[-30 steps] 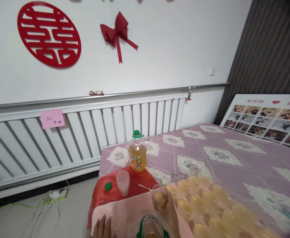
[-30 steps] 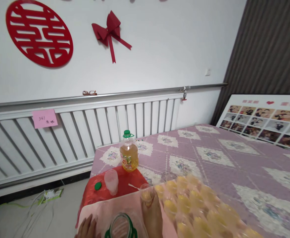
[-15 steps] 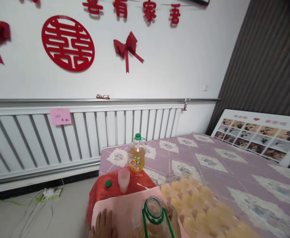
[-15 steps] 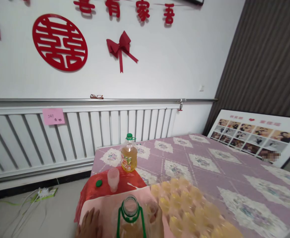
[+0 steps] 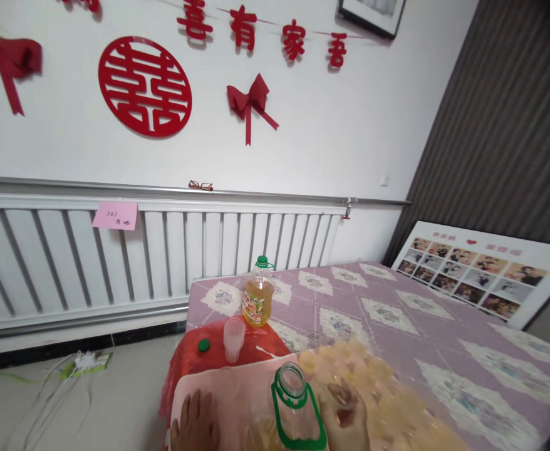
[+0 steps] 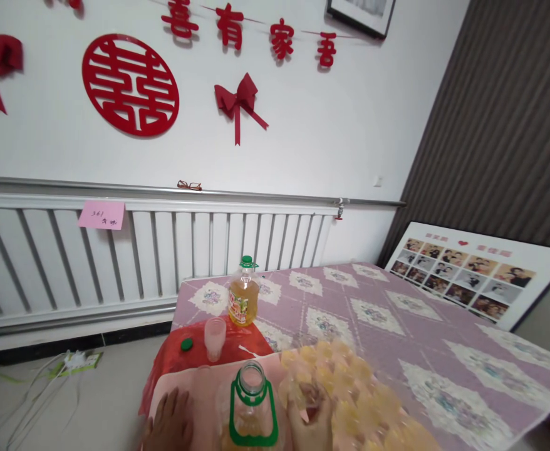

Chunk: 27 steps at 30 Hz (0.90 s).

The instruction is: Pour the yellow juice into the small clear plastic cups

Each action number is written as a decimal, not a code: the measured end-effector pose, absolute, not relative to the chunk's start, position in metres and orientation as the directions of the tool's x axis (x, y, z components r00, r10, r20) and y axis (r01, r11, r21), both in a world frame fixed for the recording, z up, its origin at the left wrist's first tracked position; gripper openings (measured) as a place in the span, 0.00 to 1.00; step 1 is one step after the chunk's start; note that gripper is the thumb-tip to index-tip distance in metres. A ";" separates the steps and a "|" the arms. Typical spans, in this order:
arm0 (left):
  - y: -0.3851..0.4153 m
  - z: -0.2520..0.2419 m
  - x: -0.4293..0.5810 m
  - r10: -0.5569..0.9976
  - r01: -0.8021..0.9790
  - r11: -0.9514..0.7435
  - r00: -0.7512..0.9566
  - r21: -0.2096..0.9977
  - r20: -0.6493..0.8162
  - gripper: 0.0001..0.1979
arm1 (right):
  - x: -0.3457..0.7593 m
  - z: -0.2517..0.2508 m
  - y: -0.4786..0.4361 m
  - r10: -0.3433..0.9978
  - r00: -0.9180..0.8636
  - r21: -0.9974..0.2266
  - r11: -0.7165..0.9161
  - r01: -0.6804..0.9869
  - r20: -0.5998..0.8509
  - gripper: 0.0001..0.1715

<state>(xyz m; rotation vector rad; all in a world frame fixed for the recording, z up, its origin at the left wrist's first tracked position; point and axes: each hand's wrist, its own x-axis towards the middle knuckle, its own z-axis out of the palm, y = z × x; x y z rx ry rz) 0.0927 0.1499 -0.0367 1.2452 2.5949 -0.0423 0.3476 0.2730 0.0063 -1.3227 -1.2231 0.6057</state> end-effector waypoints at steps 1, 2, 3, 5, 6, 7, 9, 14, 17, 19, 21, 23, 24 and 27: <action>0.149 -0.035 0.094 0.762 0.771 0.632 -0.599 0.079 -0.247 0.34 | 0.348 0.016 0.272 0.910 0.306 -0.948 0.213 0.238 0.281 0.34; 0.149 -0.033 0.094 0.762 0.772 0.631 -0.599 0.074 -0.247 0.34 | 0.348 0.025 0.270 0.924 0.288 -0.962 0.203 0.183 0.250 0.36; 0.149 -0.031 0.095 0.760 0.772 0.631 -0.599 0.070 -0.251 0.34 | 0.347 0.035 0.269 0.936 0.267 -0.971 0.200 0.133 0.230 0.37; 0.149 -0.028 0.096 0.758 0.773 0.632 -0.597 0.065 -0.264 0.33 | 0.346 0.052 0.266 0.948 0.225 -0.974 0.214 0.081 0.227 0.38; 0.149 -0.026 0.096 0.757 0.773 0.631 -0.596 0.064 -0.270 0.33 | 0.345 0.060 0.266 0.948 0.212 -0.972 0.225 0.073 0.235 0.38; 0.148 -0.025 0.095 0.757 0.774 0.630 -0.595 0.063 -0.271 0.33 | 0.345 0.068 0.265 0.948 0.199 -0.969 0.237 0.074 0.247 0.38; 0.148 -0.024 0.095 0.761 0.778 0.625 -0.588 0.065 -0.273 0.33 | 0.346 0.084 0.265 0.946 0.170 -0.960 0.264 0.096 0.277 0.39; 0.148 -0.027 0.095 0.765 0.780 0.623 -0.588 0.068 -0.264 0.33 | 0.352 0.123 0.264 0.947 0.047 -0.927 0.300 0.223 0.318 0.46; 0.147 -0.032 0.095 0.765 0.776 0.627 -0.593 0.075 -0.252 0.33 | 0.354 0.142 0.260 0.940 -0.017 -0.901 0.331 0.281 0.340 0.45; 0.147 -0.037 0.095 0.771 0.777 0.624 -0.592 0.086 -0.235 0.33 | 0.353 0.151 0.257 0.924 -0.052 -0.873 0.376 0.312 0.379 0.42; 0.148 -0.044 0.093 0.780 0.781 0.617 -0.591 0.098 -0.203 0.33 | 0.351 0.158 0.254 0.903 -0.086 -0.836 0.422 0.352 0.420 0.40; 0.148 -0.052 0.091 0.789 0.785 0.610 -0.590 0.108 -0.171 0.33 | 0.349 0.164 0.251 0.890 -0.126 -0.802 0.450 0.392 0.437 0.38; 0.148 -0.056 0.090 0.794 0.788 0.606 -0.588 0.113 -0.158 0.33 | 0.347 0.168 0.249 0.889 -0.150 -0.790 0.455 0.412 0.433 0.38; 0.148 -0.064 0.088 0.803 0.794 0.595 -0.582 0.124 -0.126 0.33 | 0.344 0.180 0.244 0.877 -0.222 -0.729 0.478 0.490 0.426 0.36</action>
